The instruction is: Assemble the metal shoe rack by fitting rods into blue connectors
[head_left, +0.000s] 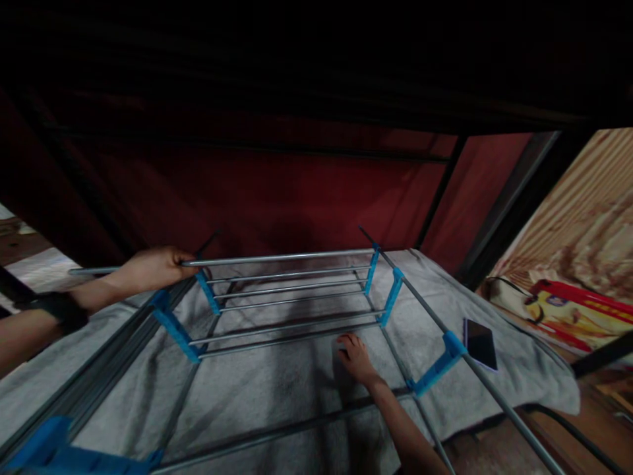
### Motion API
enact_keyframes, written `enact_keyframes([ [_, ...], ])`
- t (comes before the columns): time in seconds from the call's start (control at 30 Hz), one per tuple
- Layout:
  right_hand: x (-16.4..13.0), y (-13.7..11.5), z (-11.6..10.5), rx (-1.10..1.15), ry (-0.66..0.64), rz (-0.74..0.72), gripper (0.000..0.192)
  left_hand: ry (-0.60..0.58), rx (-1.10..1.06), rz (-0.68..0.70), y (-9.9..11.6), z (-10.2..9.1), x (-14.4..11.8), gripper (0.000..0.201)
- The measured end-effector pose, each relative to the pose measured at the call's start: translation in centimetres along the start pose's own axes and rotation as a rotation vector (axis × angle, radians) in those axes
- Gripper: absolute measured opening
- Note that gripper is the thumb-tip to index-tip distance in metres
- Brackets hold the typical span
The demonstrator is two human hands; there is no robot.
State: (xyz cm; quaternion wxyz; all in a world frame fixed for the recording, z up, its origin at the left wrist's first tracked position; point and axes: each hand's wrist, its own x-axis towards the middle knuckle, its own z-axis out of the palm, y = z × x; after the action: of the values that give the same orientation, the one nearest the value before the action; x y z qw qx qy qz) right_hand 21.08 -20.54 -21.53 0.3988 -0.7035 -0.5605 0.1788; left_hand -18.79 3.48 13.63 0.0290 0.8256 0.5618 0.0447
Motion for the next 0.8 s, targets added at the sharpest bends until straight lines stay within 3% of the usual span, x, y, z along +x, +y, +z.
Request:
enact_keyframes([
  [0.13,0.6,-0.8,-0.7,0.239,0.034,0.091,0.029,-0.157,0.029,0.14,3.3,0.7,0.7,0.035],
  [0.27,1.3,-1.2,-1.4,0.365,0.062,0.158,0.014,-0.158,0.127,0.267,6.4,1.9,1.0,0.027],
  [0.4,0.7,-1.9,-2.5,0.527,0.103,0.223,0.03,-0.125,0.224,0.328,8.9,3.2,1.0,0.023],
  [0.53,-0.6,-3.5,-4.3,1.011,0.169,0.354,0.042,-0.102,0.183,0.386,10.4,4.9,1.0,0.018],
  [0.63,-1.6,-4.7,-5.9,1.366,0.219,0.416,0.038,-0.1,0.205,0.45,11.1,6.3,1.2,0.017],
  [0.8,-2.2,-4.8,-7.5,1.498,0.291,0.429,0.03,-0.128,0.314,0.505,12.2,8.7,0.7,0.023],
])
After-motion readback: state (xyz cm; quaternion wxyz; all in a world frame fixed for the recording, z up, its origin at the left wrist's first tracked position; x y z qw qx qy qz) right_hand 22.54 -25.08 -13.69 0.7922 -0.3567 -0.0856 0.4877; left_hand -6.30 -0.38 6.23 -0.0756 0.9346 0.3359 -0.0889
